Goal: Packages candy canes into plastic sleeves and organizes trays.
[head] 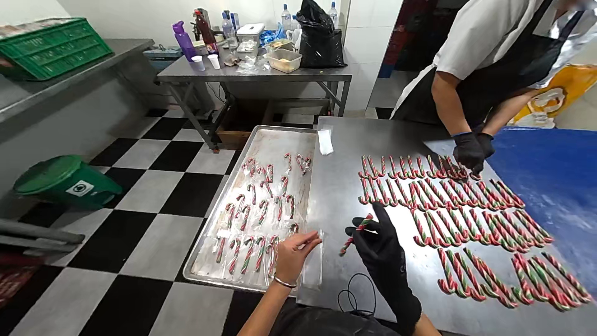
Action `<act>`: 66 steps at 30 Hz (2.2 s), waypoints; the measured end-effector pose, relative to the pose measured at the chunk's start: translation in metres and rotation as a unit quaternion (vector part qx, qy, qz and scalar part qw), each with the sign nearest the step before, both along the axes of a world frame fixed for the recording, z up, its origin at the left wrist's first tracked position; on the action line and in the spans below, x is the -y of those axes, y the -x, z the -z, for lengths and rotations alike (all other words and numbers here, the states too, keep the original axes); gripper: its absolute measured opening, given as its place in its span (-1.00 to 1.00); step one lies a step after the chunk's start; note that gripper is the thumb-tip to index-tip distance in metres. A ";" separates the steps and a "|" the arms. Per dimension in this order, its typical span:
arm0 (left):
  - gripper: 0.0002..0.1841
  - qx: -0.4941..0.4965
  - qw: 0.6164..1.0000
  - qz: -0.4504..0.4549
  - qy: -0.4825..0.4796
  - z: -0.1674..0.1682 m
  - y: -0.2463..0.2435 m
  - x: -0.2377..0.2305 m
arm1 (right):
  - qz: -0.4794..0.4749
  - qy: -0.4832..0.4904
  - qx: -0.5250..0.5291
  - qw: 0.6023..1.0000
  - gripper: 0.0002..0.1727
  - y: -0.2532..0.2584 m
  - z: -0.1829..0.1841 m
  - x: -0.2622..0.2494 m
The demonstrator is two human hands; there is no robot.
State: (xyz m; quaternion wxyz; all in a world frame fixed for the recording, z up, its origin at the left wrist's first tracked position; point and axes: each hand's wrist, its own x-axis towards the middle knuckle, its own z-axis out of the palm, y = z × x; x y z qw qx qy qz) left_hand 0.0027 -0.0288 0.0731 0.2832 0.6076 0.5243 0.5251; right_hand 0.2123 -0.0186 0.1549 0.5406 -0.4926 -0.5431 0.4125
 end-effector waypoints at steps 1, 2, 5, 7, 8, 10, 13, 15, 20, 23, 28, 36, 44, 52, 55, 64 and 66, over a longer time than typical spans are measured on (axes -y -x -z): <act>-0.76 -0.007 1.000 0.012 -0.019 -0.004 -0.003 0.001 | 0.013 -0.033 0.004 0.999 -0.10 0.003 -0.009 0.003; -0.75 -0.012 0.999 0.023 -0.038 -0.008 -0.006 0.002 | 0.020 -0.062 0.013 0.998 -0.14 0.005 -0.015 0.005; -0.77 -0.020 0.996 0.039 -0.083 -0.019 -0.014 0.004 | 0.014 -0.126 0.046 0.991 -0.35 0.009 -0.012 0.009; -0.78 -0.029 0.993 0.042 -0.108 -0.025 -0.019 0.005 | -0.001 -0.130 0.036 0.991 -0.39 0.011 -0.006 0.011; -0.77 -0.031 0.992 0.044 -0.114 -0.028 -0.022 0.005 | -0.003 -0.127 0.028 0.992 -0.40 0.013 -0.003 0.012; -0.75 -0.026 0.992 0.060 -0.112 -0.034 -0.025 0.007 | 0.003 -0.124 0.017 0.992 -0.43 0.013 0.001 0.013; -0.69 -0.020 0.988 0.109 -0.105 -0.038 -0.028 0.007 | 0.028 -0.124 0.029 0.991 -0.48 0.009 0.002 0.014; -0.72 -0.009 0.990 0.097 -0.100 -0.039 -0.028 0.006 | 0.057 -0.122 0.043 0.990 -0.45 0.003 -0.002 0.013; -0.82 0.032 0.998 0.023 -0.047 -0.045 -0.025 0.005 | 0.100 -0.161 0.014 0.982 -0.39 -0.011 -0.029 0.015; -0.78 -0.008 0.998 0.032 -0.060 -0.048 -0.026 0.008 | 0.079 -0.193 0.035 0.977 -0.49 -0.008 -0.040 0.023; -0.75 -0.032 0.989 0.049 -0.136 -0.055 -0.038 0.010 | 0.035 -0.235 0.116 0.964 -0.60 -0.001 -0.018 0.019; -0.86 0.046 0.993 0.098 -0.045 -0.053 -0.056 0.017 | -0.235 0.141 0.172 0.946 -0.24 -0.012 -0.036 0.020; -0.21 -0.113 0.936 -0.091 0.321 0.044 0.007 -0.030 | 0.016 0.025 0.244 0.969 -0.71 -0.029 0.080 -0.015; -0.66 -0.075 0.936 -0.091 0.333 0.071 0.002 -0.032 | -0.107 -0.082 0.461 0.877 -0.22 -0.062 0.156 0.004; -0.41 -0.082 0.925 -0.111 0.355 0.071 0.001 -0.031 | -0.038 -0.076 0.553 0.829 -0.14 -0.111 0.142 -0.023; -0.61 -0.021 0.945 -0.093 0.314 0.075 0.010 -0.027 | 0.089 0.286 0.601 0.741 -0.41 -0.125 0.115 -0.098; -0.64 -0.018 0.941 -0.100 0.321 0.071 0.010 -0.027 | 0.065 0.271 0.626 0.728 -0.40 -0.088 0.114 -0.077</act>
